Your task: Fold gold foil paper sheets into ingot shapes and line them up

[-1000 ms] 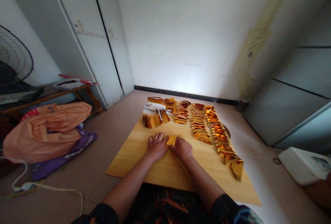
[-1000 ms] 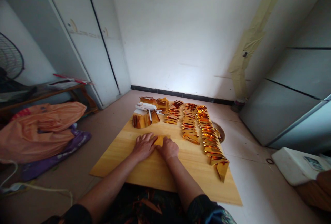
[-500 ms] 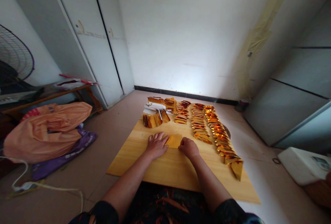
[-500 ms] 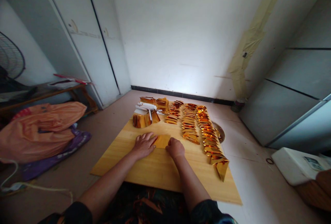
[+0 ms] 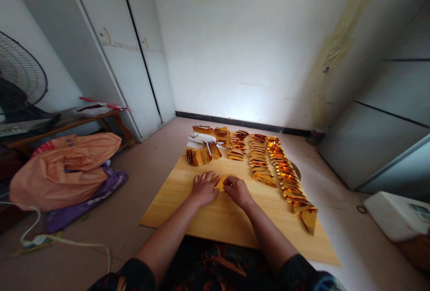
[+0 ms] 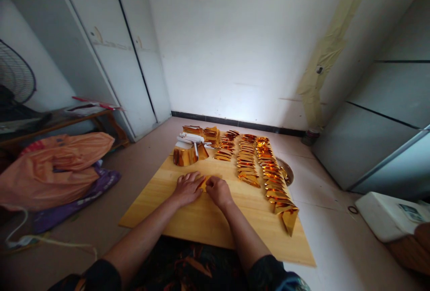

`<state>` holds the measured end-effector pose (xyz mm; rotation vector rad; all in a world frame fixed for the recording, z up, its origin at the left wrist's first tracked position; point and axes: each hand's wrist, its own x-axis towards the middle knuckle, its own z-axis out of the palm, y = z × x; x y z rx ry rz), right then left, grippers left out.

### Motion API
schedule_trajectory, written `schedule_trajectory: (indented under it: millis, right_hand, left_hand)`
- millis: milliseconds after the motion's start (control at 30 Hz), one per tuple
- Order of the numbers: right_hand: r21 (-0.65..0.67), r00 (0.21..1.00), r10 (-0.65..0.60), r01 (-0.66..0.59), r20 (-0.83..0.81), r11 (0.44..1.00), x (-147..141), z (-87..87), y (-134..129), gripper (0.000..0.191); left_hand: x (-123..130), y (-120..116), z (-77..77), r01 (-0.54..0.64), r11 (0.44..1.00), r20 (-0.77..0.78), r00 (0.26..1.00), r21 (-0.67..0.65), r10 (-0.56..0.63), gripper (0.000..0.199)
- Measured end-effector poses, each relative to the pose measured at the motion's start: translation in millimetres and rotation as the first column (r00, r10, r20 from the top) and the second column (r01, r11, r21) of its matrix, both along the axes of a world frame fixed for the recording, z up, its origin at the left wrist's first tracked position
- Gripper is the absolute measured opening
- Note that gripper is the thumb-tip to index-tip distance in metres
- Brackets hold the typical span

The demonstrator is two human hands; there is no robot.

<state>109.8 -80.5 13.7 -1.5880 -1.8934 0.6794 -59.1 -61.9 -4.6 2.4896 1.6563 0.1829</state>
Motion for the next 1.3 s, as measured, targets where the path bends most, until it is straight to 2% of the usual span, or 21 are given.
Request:
schedule_trajectory:
  millis: [133,233,400,567,633,800,933,1033,1133,1233,1300]
  right_hand:
    - [-0.121,0.984,-0.017,0.04,0.18,0.992,-12,-5.7,9,0.015]
    - [-0.168,0.975,0.005,0.033,0.223,0.985,-10,-7.1,13,0.015]
    - [-0.239,0.955,-0.005,0.079,0.297,0.968,-14,1.9,14,0.01]
    - [-0.223,0.909,-0.075,0.18,0.409,0.958,-29,12.3,10,0.025]
    - [-0.212,0.907,-0.08,0.182,0.414,0.96,-30,12.2,10,0.023]
    - [-0.213,0.938,-0.093,0.172,0.335,0.962,-7,3.6,10,0.007]
    - [-0.206,0.953,-0.151,0.209,0.264,0.956,19,-2.6,6,0.014]
    - [-0.215,0.957,-0.156,0.21,0.244,0.954,28,-4.9,4,0.019]
    - [-0.222,0.956,-0.148,0.206,0.255,0.953,28,-6.0,5,0.019]
    - [-0.217,0.958,-0.146,0.202,0.248,0.955,26,-6.2,7,0.019]
    - [-0.212,0.96,-0.144,0.197,0.241,0.957,26,-5.7,7,0.017]
  left_hand:
    - [-3,3,0.5,0.009,1.0,-0.015,1.0,-0.018,-0.009,0.051]
    - [-9,9,1.0,0.03,0.998,-0.042,0.999,-0.058,-0.033,0.052]
    - [-17,18,7.2,0.059,0.976,-0.083,0.994,-0.212,-0.078,0.054]
    - [-15,20,18.2,0.058,0.953,-0.095,0.991,-0.298,-0.09,0.053]
    - [-14,20,19.2,0.054,0.952,-0.09,0.992,-0.301,-0.085,0.054]
    - [-15,20,15.5,0.062,0.961,-0.057,0.995,-0.271,-0.081,0.059]
    - [-14,20,18.3,0.059,0.962,-0.032,0.997,-0.268,-0.07,0.063]
    - [-8,13,22.8,0.058,0.986,-0.002,0.998,-0.159,-0.059,0.063]
    - [-2,4,23.5,0.169,0.985,0.065,0.983,0.023,-0.17,0.055]
    - [4,-2,19.4,0.313,0.947,0.111,0.941,0.072,-0.32,0.032]
    - [6,-3,15.6,0.332,0.94,0.128,0.931,0.08,-0.34,0.023]
